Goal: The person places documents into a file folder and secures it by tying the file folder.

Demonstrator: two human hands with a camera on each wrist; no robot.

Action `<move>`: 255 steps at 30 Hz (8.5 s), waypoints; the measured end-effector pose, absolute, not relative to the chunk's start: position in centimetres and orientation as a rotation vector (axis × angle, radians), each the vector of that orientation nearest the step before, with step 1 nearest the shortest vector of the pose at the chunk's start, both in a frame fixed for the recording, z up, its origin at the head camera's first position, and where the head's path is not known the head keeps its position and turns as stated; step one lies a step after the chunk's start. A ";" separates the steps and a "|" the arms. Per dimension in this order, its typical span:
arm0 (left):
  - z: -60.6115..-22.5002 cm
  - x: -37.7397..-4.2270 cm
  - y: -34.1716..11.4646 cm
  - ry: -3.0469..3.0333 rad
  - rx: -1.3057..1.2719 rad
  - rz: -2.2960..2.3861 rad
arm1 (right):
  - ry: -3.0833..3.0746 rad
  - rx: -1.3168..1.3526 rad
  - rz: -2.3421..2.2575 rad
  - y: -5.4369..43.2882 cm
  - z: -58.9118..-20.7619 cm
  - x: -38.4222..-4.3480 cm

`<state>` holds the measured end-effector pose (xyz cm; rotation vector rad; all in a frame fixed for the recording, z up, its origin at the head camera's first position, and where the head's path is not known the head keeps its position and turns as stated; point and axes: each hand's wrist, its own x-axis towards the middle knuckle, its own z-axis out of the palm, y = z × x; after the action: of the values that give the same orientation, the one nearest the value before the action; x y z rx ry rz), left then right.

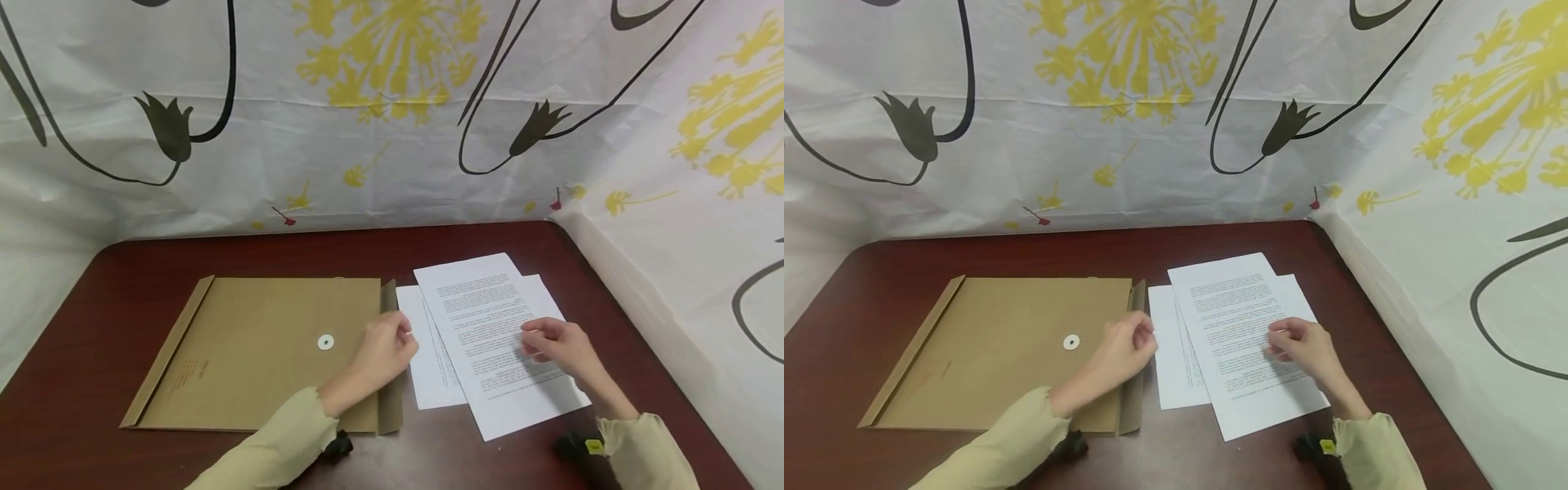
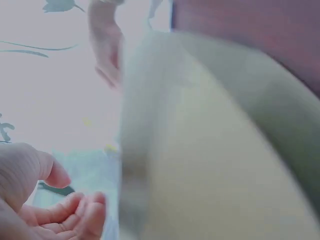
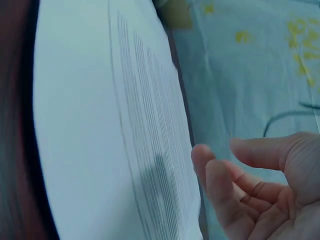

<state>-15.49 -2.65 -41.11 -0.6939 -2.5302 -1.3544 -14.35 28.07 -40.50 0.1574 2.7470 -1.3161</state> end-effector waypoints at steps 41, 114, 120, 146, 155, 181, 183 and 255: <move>-41.7 -15.9 3.2 -2.534 0.298 -2.865 | 2.851 0.454 -0.699 32.9 -40.7 -16.8; -41.0 -15.0 -7.2 -2.385 -0.176 -2.722 | 2.442 0.118 -1.720 25.4 -38.2 -15.1; -41.0 -15.1 -7.8 -2.331 -0.080 -2.665 | 2.349 0.183 -1.716 24.8 -38.2 -15.0; -41.0 -14.7 -5.4 -1.960 0.009 -2.630 | 2.181 0.130 -1.965 17.8 -39.8 -12.1; -41.5 -14.5 -5.1 -1.966 -0.019 -2.681 | 2.219 0.229 -1.989 17.9 -40.1 -12.6; -41.4 -16.0 -11.1 -1.804 0.154 -2.652 | 2.324 0.178 -1.817 23.3 -39.3 -13.7; -41.4 -16.1 -11.9 -1.848 0.171 -2.659 | 2.321 0.149 -1.806 23.9 -39.1 -13.8; -42.2 -14.7 -10.3 -1.906 0.217 -2.622 | 2.132 0.291 -2.146 14.7 -40.7 -15.2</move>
<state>-14.71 -10.31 -42.17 0.2168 -1.9062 -2.6216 -15.24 14.69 -40.68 0.2908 2.1321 -2.1458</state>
